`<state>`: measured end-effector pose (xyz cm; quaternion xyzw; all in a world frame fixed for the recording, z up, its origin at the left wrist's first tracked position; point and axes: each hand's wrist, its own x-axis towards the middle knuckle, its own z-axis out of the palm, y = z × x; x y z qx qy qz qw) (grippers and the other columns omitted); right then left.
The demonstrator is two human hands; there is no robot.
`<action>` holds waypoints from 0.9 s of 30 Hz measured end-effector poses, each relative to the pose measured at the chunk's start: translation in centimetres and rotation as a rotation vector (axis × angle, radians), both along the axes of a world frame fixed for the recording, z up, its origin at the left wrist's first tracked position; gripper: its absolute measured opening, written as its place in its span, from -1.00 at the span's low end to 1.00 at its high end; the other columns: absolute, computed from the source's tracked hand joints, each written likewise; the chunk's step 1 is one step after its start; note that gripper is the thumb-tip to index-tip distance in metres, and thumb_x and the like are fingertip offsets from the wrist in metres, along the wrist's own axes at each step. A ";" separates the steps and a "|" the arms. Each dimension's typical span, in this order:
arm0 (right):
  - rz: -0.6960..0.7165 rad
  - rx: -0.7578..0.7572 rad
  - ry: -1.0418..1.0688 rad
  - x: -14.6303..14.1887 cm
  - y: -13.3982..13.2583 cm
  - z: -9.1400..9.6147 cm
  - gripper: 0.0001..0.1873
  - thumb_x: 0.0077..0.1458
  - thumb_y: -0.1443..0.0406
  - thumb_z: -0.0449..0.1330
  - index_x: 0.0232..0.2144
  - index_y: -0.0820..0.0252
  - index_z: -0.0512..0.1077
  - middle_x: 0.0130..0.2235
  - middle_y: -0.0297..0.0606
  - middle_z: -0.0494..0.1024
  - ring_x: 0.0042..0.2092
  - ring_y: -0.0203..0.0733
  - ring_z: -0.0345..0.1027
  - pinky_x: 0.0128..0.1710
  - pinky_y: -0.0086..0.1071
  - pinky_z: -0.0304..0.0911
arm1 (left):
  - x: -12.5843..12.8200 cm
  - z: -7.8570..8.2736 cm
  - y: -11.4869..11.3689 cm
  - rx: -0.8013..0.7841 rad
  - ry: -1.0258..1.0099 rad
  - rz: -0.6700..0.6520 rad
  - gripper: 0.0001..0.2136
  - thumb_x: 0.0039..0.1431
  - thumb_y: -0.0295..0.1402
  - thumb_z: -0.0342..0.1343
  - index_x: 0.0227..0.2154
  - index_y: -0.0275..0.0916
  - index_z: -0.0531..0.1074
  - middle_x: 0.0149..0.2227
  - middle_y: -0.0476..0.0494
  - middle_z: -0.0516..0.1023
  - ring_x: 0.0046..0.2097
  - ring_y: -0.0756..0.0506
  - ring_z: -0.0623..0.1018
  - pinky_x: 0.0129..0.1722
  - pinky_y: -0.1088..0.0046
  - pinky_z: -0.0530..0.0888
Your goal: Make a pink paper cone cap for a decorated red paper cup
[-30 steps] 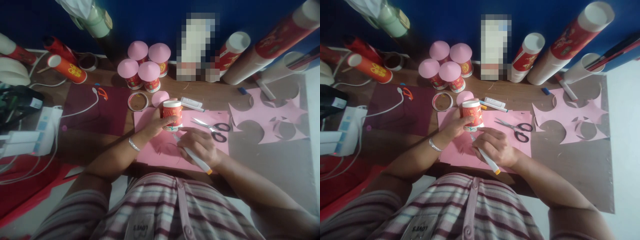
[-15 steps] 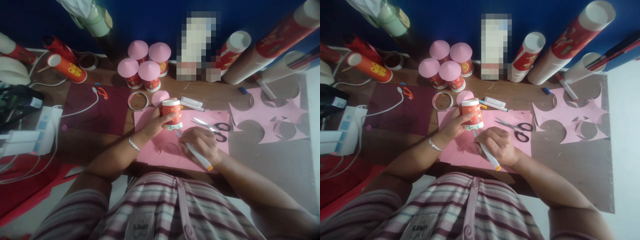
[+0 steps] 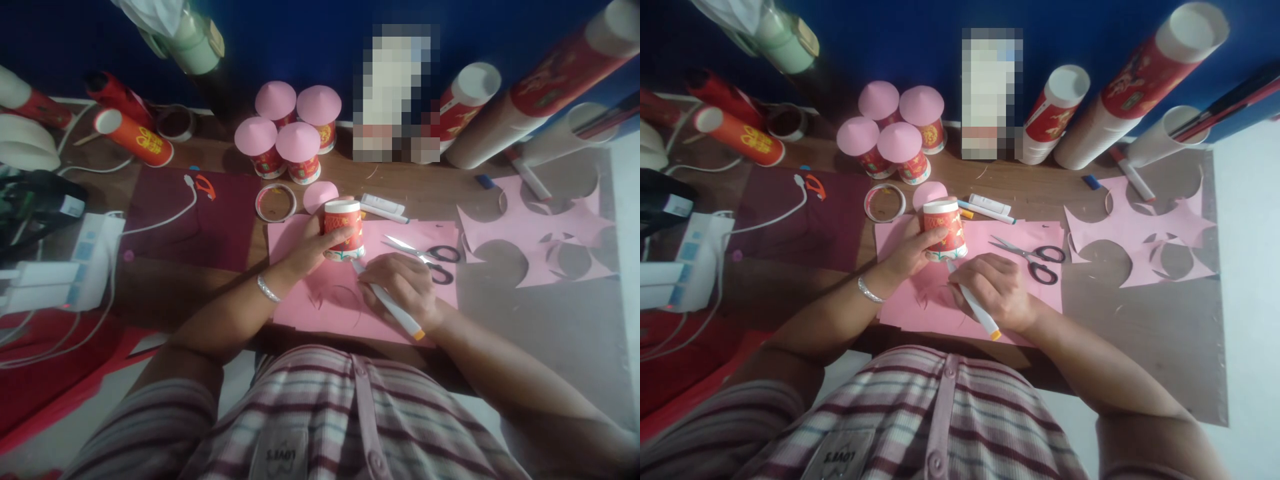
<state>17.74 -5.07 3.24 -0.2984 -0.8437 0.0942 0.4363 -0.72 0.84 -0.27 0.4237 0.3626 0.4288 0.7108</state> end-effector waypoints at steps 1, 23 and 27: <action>-0.002 0.004 -0.001 0.0 0.0 0.0 -0.80 0.11 0.48 0.28 -0.24 0.22 0.38 -0.44 -0.25 0.55 -0.43 -0.19 0.47 -0.42 -0.31 0.45 | 0.0 -0.1 0.0 0.019 0.010 -0.005 -0.41 0.08 -0.17 0.33 0.18 -0.18 0.39 0.02 -0.22 0.58 -0.05 -0.13 0.60 -0.11 0.37 0.56; -0.066 0.029 -0.035 0.0 0.2 0.1 -0.83 0.17 0.44 0.23 -0.21 0.15 0.36 -0.43 -0.31 0.53 -0.42 -0.24 0.45 -0.44 -0.37 0.43 | 0.1 0.2 0.0 -0.030 -0.059 0.009 -0.43 0.07 -0.24 0.34 0.17 -0.18 0.41 0.00 -0.20 0.58 -0.05 -0.13 0.60 -0.07 0.35 0.55; -0.076 0.029 -0.028 0.0 0.2 0.1 -0.85 0.18 0.43 0.23 -0.22 0.15 0.37 -0.43 -0.32 0.52 -0.43 -0.24 0.45 -0.44 -0.38 0.42 | 0.1 0.2 0.0 -0.034 -0.055 0.004 -0.41 0.06 -0.24 0.34 0.17 -0.18 0.41 0.01 -0.21 0.59 -0.05 -0.13 0.60 -0.07 0.35 0.55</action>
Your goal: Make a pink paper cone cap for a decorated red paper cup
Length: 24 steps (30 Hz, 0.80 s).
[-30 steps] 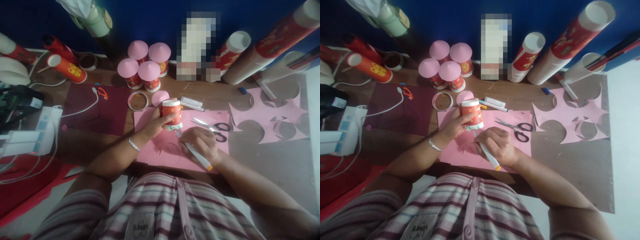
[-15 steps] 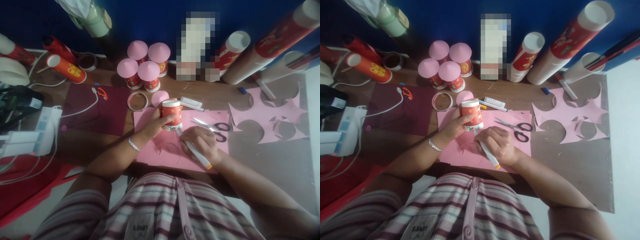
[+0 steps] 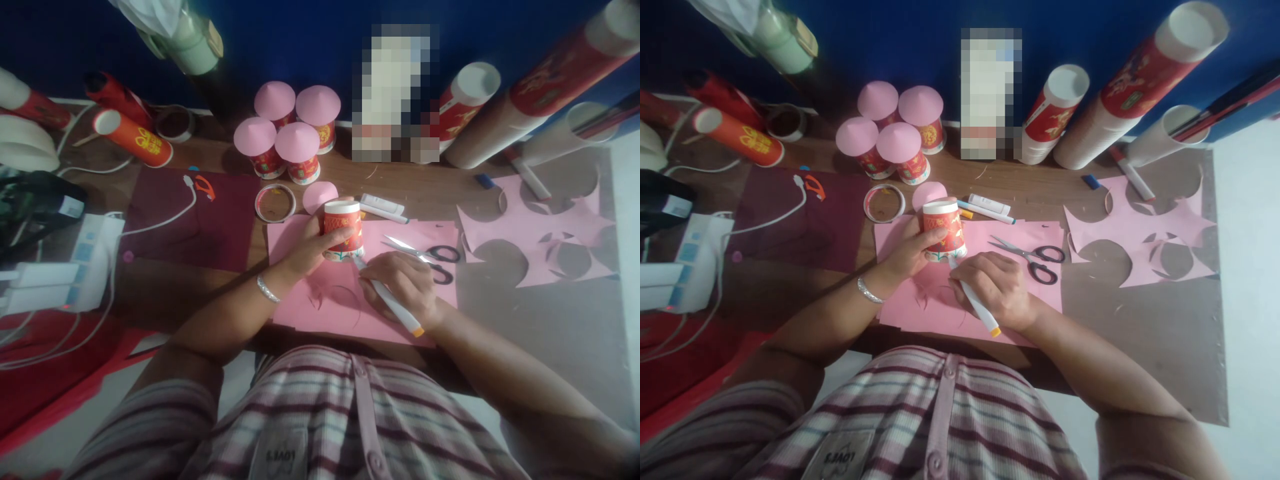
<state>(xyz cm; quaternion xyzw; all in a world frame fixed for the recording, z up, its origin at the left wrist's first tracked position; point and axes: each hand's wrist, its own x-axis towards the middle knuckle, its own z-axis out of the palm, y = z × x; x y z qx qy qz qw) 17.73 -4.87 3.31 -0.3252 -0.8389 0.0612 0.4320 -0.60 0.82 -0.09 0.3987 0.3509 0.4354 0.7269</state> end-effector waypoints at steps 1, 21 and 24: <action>0.001 -0.001 0.002 0.0 0.0 0.0 -0.85 0.18 0.43 0.24 -0.22 0.15 0.37 -0.43 -0.31 0.52 -0.43 -0.24 0.45 -0.44 -0.38 0.42 | 0.0 0.0 0.0 0.005 0.003 -0.001 -0.41 0.06 -0.23 0.34 0.18 -0.18 0.40 0.01 -0.21 0.59 -0.05 -0.13 0.60 -0.07 0.35 0.55; 0.014 -0.030 0.007 -0.1 0.0 0.0 -0.83 0.13 0.48 0.24 -0.25 0.17 0.38 -0.43 -0.30 0.54 -0.42 -0.23 0.47 -0.42 -0.36 0.44 | 0.0 0.1 0.0 -0.011 0.024 0.009 -0.36 0.03 -0.22 0.36 0.20 -0.15 0.39 -0.01 -0.20 0.59 -0.09 -0.11 0.59 -0.13 0.39 0.56; 0.011 -0.032 0.011 -0.1 0.1 0.0 -0.83 0.14 0.48 0.24 -0.24 0.17 0.39 -0.42 -0.29 0.55 -0.41 -0.22 0.47 -0.42 -0.36 0.44 | 0.0 0.1 0.1 -0.009 0.018 0.013 -0.37 0.02 -0.22 0.36 0.19 -0.16 0.40 -0.02 -0.19 0.60 -0.10 -0.10 0.59 -0.13 0.39 0.56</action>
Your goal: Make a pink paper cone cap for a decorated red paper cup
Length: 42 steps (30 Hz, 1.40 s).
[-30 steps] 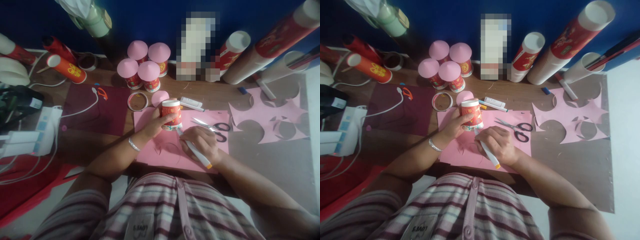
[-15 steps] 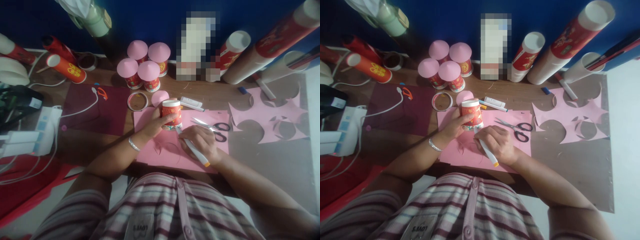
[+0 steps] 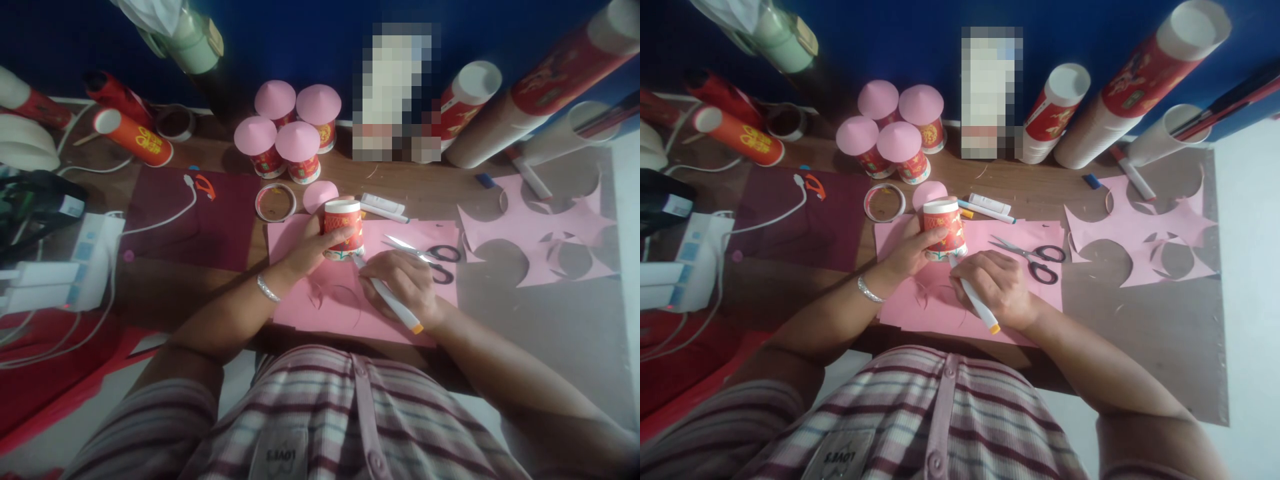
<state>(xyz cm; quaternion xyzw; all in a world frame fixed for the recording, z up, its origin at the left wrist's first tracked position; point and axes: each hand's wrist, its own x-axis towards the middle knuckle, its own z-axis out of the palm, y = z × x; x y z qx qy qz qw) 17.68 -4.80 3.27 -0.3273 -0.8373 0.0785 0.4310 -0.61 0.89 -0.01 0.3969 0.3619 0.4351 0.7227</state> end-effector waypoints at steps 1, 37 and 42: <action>0.000 0.001 0.001 0.0 0.0 0.0 -0.83 0.14 0.48 0.24 -0.24 0.18 0.38 -0.42 -0.29 0.54 -0.41 -0.22 0.47 -0.41 -0.36 0.44 | 0.0 0.0 0.0 0.001 -0.003 -0.002 -0.36 0.02 -0.22 0.36 0.19 -0.17 0.40 -0.02 -0.19 0.60 -0.10 -0.11 0.59 -0.13 0.39 0.56; -0.003 0.019 -0.001 0.1 -0.1 0.1 -0.84 0.12 0.48 0.21 -0.29 0.16 0.39 -0.46 -0.33 0.52 -0.45 -0.23 0.45 -0.46 -0.36 0.39 | 0.0 0.3 0.0 -0.026 -0.001 0.000 -0.52 0.03 -0.19 0.34 0.04 -0.16 0.48 -0.05 -0.18 0.61 -0.09 -0.13 0.60 -0.14 0.34 0.58; 0.017 -0.010 -0.006 0.1 -0.1 0.2 -0.84 0.12 0.47 0.20 -0.29 0.13 0.38 -0.46 -0.36 0.52 -0.45 -0.25 0.45 -0.44 -0.37 0.41 | -0.1 0.1 0.0 -0.005 0.018 0.005 -0.53 0.04 -0.18 0.34 0.03 -0.15 0.49 -0.02 -0.19 0.60 -0.07 -0.14 0.61 -0.13 0.33 0.58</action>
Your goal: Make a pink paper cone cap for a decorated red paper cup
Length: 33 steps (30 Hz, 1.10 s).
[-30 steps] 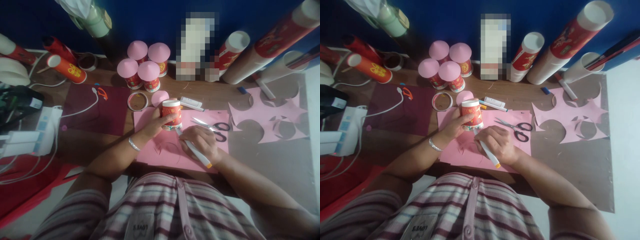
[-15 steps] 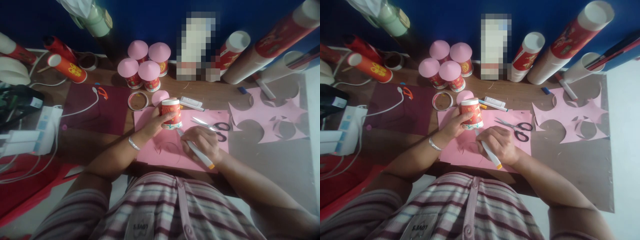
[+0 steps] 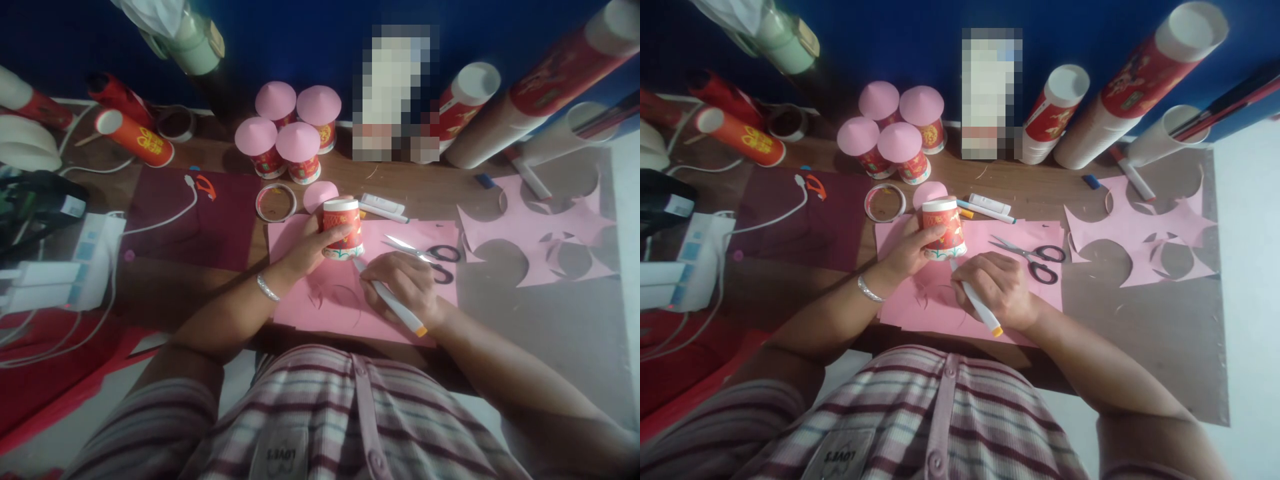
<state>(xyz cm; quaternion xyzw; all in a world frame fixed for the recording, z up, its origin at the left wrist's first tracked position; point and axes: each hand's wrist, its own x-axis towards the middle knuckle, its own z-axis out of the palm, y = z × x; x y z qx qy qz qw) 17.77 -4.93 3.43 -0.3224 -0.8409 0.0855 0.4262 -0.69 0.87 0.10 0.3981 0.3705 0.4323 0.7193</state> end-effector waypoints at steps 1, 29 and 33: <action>-0.003 -0.005 -0.004 0.0 0.0 0.0 -0.84 0.13 0.47 0.19 -0.29 0.12 0.37 -0.46 -0.37 0.51 -0.45 -0.25 0.44 -0.45 -0.37 0.40 | 0.0 0.0 0.0 0.012 0.006 -0.004 -0.53 0.05 -0.18 0.33 0.04 -0.15 0.48 -0.02 -0.19 0.60 -0.06 -0.14 0.61 -0.12 0.33 0.57; 0.083 0.027 0.036 0.2 -0.1 0.2 -0.88 0.16 0.43 0.22 -0.25 0.16 0.37 -0.45 -0.32 0.51 -0.44 -0.24 0.44 -0.43 -0.34 0.48 | 0.0 1.1 -0.1 -0.026 -0.115 0.016 -0.48 0.06 -0.27 0.29 0.13 -0.10 0.47 -0.05 -0.11 0.63 -0.02 -0.15 0.59 -0.06 0.37 0.53; 0.093 0.036 0.064 0.3 -0.1 0.4 -0.79 0.07 0.50 0.25 -0.24 0.23 0.38 -0.44 -0.25 0.53 -0.44 -0.19 0.45 -0.45 -0.31 0.47 | 0.0 0.6 0.1 -0.034 -0.144 0.038 -0.45 0.10 -0.26 0.26 0.20 -0.07 0.42 0.03 -0.10 0.60 0.05 -0.15 0.57 -0.01 0.38 0.51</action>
